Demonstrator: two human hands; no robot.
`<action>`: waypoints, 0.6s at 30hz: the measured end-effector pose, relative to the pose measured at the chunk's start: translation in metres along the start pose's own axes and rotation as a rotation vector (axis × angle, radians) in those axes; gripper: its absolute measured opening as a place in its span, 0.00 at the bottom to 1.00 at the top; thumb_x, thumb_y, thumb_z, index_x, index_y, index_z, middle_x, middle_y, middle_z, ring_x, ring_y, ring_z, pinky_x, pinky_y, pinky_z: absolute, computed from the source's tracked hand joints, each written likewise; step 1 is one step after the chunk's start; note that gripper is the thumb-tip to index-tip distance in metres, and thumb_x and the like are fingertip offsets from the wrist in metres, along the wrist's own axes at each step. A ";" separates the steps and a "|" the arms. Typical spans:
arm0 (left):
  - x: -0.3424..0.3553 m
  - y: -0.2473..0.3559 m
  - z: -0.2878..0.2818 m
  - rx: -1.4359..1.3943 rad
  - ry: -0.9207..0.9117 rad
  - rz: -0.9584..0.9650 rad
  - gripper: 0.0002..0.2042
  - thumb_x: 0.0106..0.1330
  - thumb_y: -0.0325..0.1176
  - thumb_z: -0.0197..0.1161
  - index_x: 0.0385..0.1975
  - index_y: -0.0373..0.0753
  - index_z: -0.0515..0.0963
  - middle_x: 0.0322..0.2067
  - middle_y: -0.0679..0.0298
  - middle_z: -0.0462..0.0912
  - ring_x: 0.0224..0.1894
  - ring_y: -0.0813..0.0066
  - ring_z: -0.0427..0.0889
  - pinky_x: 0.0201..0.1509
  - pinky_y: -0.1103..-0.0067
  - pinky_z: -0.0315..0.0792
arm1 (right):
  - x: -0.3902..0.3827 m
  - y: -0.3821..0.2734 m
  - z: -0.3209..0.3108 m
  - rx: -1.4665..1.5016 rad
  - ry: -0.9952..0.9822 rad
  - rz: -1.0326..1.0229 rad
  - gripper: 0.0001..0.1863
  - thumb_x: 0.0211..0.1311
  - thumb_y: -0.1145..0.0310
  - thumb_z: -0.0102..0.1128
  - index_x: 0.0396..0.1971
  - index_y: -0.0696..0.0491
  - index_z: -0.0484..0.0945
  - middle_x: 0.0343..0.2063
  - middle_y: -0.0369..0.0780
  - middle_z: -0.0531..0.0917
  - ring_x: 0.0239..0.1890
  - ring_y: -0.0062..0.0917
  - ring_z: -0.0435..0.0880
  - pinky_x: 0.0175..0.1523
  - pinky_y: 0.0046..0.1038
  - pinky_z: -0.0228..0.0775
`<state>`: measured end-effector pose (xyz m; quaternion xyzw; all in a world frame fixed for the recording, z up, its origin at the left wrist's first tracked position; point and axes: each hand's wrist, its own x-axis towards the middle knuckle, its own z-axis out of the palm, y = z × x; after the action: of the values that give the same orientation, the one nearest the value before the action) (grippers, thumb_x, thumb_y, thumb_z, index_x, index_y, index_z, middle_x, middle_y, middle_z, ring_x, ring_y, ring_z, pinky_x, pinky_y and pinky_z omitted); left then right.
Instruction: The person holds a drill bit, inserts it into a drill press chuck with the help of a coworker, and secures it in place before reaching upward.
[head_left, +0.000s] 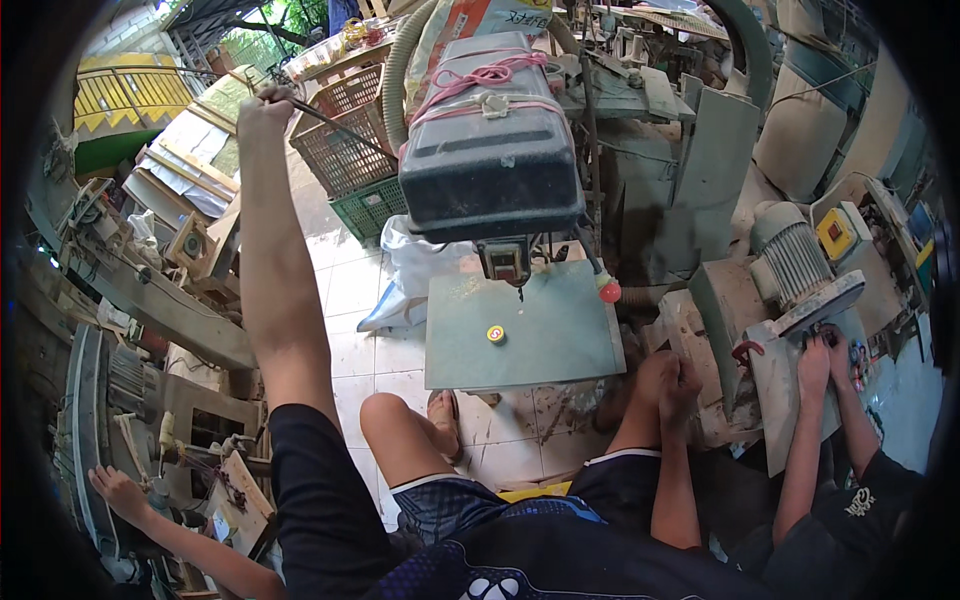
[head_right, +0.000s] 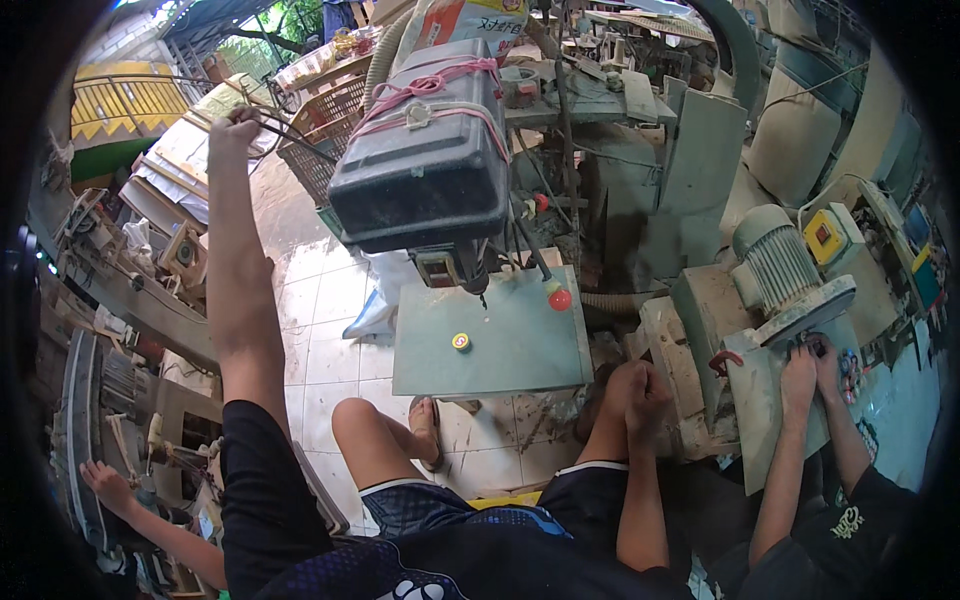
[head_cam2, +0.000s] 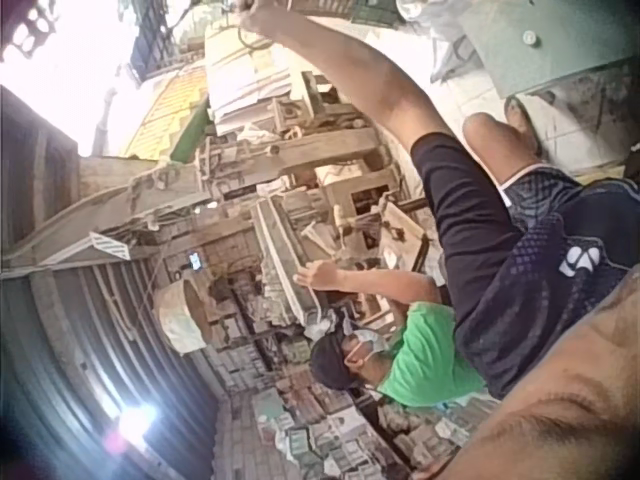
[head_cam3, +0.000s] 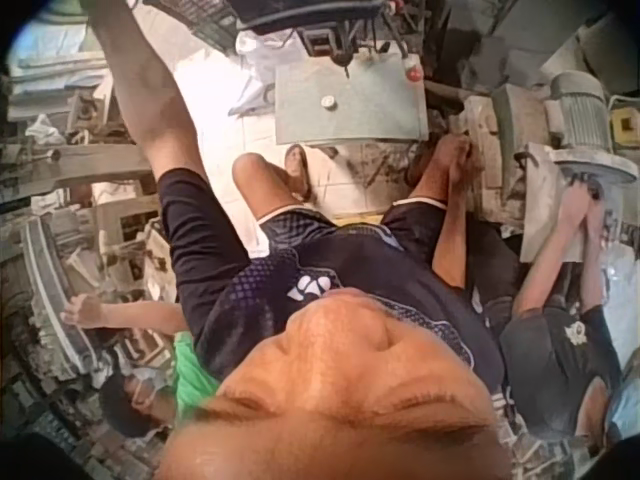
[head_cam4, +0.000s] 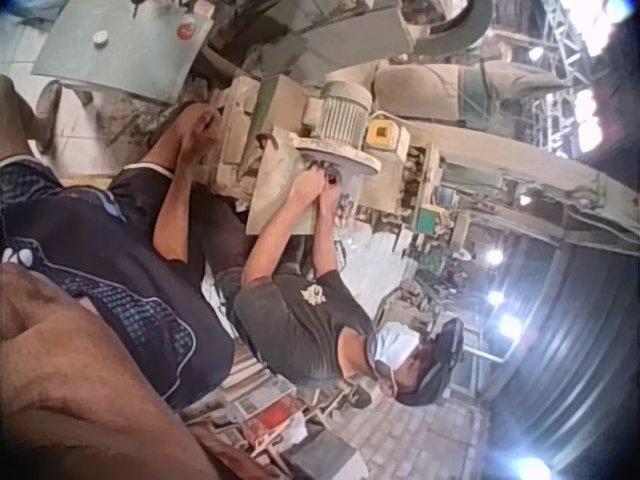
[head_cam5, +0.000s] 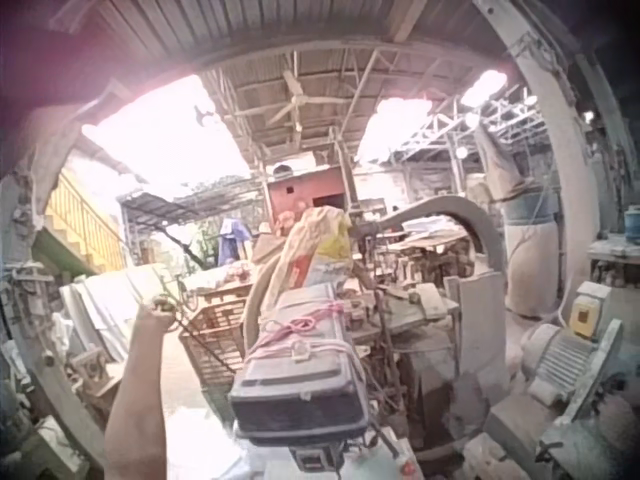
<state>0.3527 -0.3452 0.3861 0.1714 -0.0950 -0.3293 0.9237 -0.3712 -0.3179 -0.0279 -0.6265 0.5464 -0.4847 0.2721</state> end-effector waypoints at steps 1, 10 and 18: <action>-0.005 0.019 0.006 0.167 -0.019 0.095 0.06 0.64 0.20 0.41 0.25 0.38 0.60 0.20 0.66 0.60 0.18 0.76 0.56 0.21 0.80 0.55 | 0.000 -0.001 0.001 -0.029 -0.004 -0.001 0.14 0.69 0.65 0.52 0.37 0.60 0.80 0.28 0.46 0.84 0.33 0.32 0.84 0.38 0.30 0.73; -0.078 0.112 0.047 -0.046 -0.280 0.181 0.06 0.70 0.23 0.43 0.33 0.35 0.68 0.20 0.67 0.64 0.17 0.80 0.58 0.21 0.83 0.54 | -0.016 -0.069 0.001 -0.212 -0.081 -0.140 0.13 0.66 0.63 0.53 0.36 0.57 0.81 0.31 0.49 0.83 0.34 0.40 0.84 0.40 0.35 0.74; -0.101 0.202 0.060 0.187 -0.808 0.398 0.05 0.68 0.27 0.52 0.41 0.38 0.72 0.22 0.66 0.67 0.19 0.79 0.63 0.23 0.79 0.57 | -0.029 -0.083 0.005 -0.339 -0.141 -0.368 0.10 0.64 0.67 0.55 0.31 0.58 0.80 0.32 0.49 0.82 0.37 0.45 0.81 0.45 0.39 0.73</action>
<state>0.3747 -0.1494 0.5121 0.0905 -0.5079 -0.1761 0.8383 -0.3297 -0.2704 0.0335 -0.7842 0.4764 -0.3826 0.1077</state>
